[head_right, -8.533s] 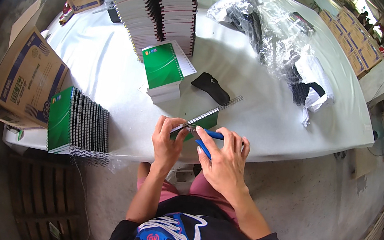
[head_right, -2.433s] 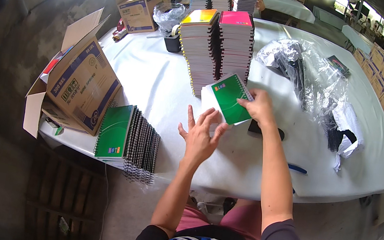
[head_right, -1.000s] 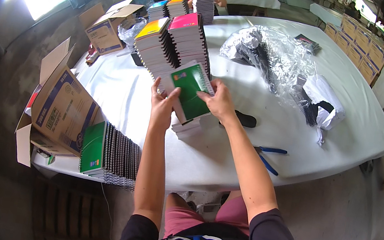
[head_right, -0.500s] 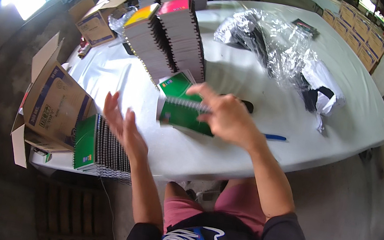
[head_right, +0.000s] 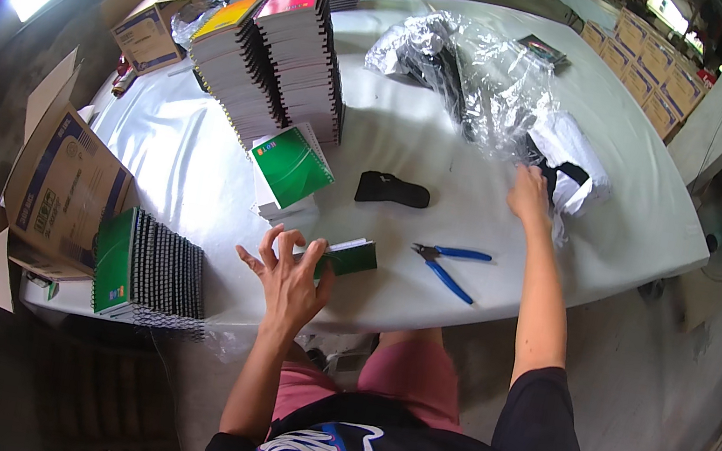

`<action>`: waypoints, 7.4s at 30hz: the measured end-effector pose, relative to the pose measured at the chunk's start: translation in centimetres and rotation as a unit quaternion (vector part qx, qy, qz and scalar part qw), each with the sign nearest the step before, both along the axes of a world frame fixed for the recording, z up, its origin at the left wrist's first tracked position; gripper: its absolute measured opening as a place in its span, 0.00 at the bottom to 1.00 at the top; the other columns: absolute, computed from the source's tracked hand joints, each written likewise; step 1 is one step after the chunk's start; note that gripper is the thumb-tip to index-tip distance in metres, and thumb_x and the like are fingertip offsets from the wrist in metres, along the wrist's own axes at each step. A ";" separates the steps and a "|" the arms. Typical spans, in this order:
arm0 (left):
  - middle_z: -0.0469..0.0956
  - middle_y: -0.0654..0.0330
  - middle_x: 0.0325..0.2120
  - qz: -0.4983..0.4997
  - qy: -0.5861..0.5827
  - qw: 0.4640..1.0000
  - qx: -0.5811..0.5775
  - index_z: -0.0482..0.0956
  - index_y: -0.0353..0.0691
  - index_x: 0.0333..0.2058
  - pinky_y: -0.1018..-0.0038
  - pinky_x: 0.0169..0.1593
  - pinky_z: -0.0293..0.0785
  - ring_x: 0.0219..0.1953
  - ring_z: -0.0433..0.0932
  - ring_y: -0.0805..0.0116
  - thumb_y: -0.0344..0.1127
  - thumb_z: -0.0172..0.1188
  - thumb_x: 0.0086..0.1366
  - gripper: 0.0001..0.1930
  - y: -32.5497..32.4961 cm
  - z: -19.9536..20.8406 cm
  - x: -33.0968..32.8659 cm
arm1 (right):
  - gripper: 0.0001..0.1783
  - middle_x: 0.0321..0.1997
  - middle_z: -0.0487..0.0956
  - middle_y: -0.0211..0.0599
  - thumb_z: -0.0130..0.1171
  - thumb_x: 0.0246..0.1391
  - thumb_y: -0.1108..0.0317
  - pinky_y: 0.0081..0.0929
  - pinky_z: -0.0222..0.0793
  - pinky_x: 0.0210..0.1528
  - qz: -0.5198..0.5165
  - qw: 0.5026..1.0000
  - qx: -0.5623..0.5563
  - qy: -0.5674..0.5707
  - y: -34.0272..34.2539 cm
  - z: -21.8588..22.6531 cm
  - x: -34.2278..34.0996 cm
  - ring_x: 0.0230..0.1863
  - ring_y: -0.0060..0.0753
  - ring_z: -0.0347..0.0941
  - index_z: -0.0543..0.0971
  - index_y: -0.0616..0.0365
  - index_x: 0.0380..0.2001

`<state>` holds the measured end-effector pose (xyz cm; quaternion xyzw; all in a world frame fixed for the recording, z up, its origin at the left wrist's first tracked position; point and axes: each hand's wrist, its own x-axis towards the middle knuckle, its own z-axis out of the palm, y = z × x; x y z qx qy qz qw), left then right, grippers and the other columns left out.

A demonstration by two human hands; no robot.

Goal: The person manually inserts a spiral binding through the pre-punched holes of notebook covers and paper stacks, then uses pliers to trim and crimp the ends of the spiral.

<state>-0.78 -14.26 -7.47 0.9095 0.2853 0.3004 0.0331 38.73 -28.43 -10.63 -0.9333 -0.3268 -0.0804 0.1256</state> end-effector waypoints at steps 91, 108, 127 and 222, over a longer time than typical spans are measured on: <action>0.63 0.53 0.50 -0.116 -0.123 0.981 -0.093 0.73 0.41 0.23 0.57 0.56 0.55 0.57 0.58 0.50 0.57 0.68 0.45 0.24 0.4 -1.2 -1.7 | 0.10 0.37 0.81 0.49 0.62 0.45 0.80 0.28 0.74 0.44 0.452 0.543 0.352 0.614 3.7 3.0 -20.7 0.40 0.33 0.79 0.79 0.64 0.34; 0.55 0.52 0.60 -0.121 -0.171 0.967 -0.145 0.75 0.43 0.21 0.57 0.58 0.57 0.57 0.56 0.46 0.56 0.75 0.30 0.27 1.4 -1.9 -1.5 | 0.12 0.34 0.82 0.48 0.64 0.36 0.81 0.27 0.76 0.42 0.381 0.701 0.339 0.498 4.0 3.1 -22.5 0.37 0.37 0.81 0.84 0.62 0.29; 0.57 0.50 0.44 -0.172 -0.315 0.880 -0.312 0.57 0.39 0.39 0.65 0.46 0.67 0.48 0.62 0.56 0.52 0.82 0.22 0.50 3.1 -5.4 -0.2 | 0.10 0.32 0.83 0.43 0.63 0.37 0.81 0.24 0.75 0.40 0.373 0.816 0.245 0.367 7.2 3.9 -23.1 0.35 0.30 0.81 0.83 0.64 0.29; 0.83 0.60 0.31 -0.079 -0.410 0.905 0.075 0.68 0.38 0.49 0.76 0.34 0.70 0.33 0.83 0.66 0.22 0.64 0.53 0.24 -0.5 -1.8 -2.5 | 0.22 0.35 0.76 0.37 0.41 0.66 0.53 0.19 0.71 0.34 0.200 0.523 0.180 0.809 -0.1 10.2 -31.6 0.34 0.25 0.75 0.69 0.56 0.54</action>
